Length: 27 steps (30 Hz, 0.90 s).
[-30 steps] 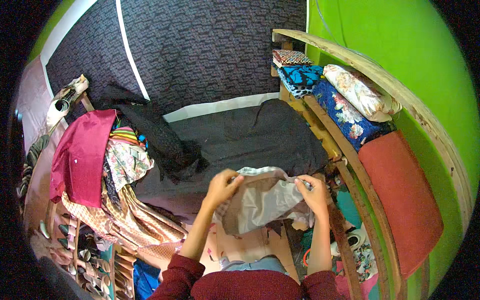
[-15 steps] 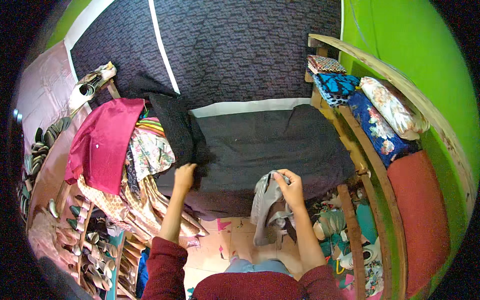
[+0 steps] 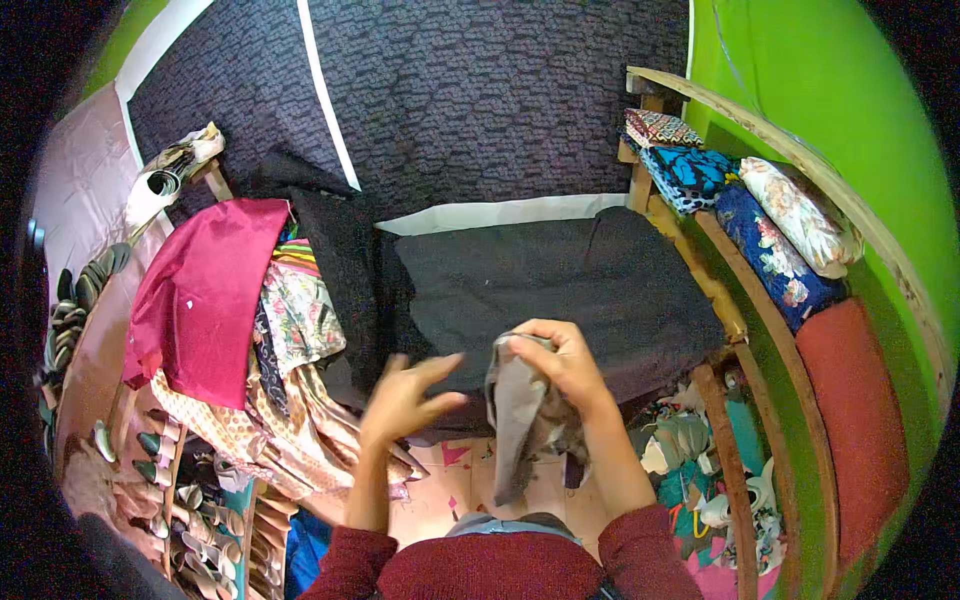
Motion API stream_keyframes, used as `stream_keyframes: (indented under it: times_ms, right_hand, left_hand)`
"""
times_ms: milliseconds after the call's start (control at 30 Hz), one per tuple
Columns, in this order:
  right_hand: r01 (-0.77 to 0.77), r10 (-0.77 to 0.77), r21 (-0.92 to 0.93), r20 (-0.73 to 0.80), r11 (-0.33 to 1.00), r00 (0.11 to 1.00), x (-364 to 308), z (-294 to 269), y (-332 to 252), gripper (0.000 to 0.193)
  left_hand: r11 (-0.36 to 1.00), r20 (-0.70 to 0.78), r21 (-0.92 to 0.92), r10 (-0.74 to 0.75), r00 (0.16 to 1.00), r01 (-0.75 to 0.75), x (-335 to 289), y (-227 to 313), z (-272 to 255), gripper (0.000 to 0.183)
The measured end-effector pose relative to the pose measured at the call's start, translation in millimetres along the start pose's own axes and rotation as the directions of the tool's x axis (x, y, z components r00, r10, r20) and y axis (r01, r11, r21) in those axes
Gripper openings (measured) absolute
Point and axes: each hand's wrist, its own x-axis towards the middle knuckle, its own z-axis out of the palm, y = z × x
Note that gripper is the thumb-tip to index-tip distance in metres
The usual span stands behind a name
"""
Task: The recorder folds a checkered garment and places it onto a wooden storage shelf containing other folded fabrics.
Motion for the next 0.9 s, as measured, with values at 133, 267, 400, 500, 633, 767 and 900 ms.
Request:
stream_keyframes:
  times_ms: [133,267,400,500,633,767,900]
  right_hand:
    - [0.186,-0.194,-0.259,-0.008,0.948,0.981,7.6,12.8,-13.8,0.018]
    - [0.138,-0.292,-0.576,-0.183,0.805,0.939,0.4,-24.0,-28.0,0.017]
    - [0.084,-0.406,-0.756,-0.251,0.649,0.879,-7.9,-53.7,-35.1,0.013]
    - [0.112,-0.525,-0.764,-0.322,0.636,0.788,-13.1,-81.2,-38.9,0.012]
    - [0.108,-0.629,-0.744,-0.467,0.659,0.622,-25.8,-120.7,-47.5,0.013]
    - [0.121,-0.522,-0.668,-0.442,0.734,0.729,-30.2,-129.4,-46.7,0.013]
    - [-0.050,-0.137,-0.868,-0.134,0.495,0.981,-25.1,-142.0,-35.1,0.024]
  left_hand:
    - [0.924,0.025,-0.370,-0.099,0.995,0.101,42.4,29.5,33.9,0.032]
    - [0.851,0.085,-0.510,-0.096,0.992,0.126,60.1,-10.6,47.4,0.017]
    - [0.951,0.166,-0.301,-0.015,0.986,0.065,72.0,-33.3,51.7,0.018]
    - [0.943,0.219,-0.300,-0.080,0.972,0.145,79.3,-47.4,68.4,0.024]
    - [0.884,-0.094,-0.467,-0.067,0.993,0.015,86.1,-61.2,77.0,0.020]
    - [0.935,-0.494,-0.348,-0.124,0.861,-0.065,113.6,-77.8,33.6,0.024]
    - [0.919,-0.558,-0.393,-0.207,0.804,-0.035,148.3,-70.2,-45.8,0.014]
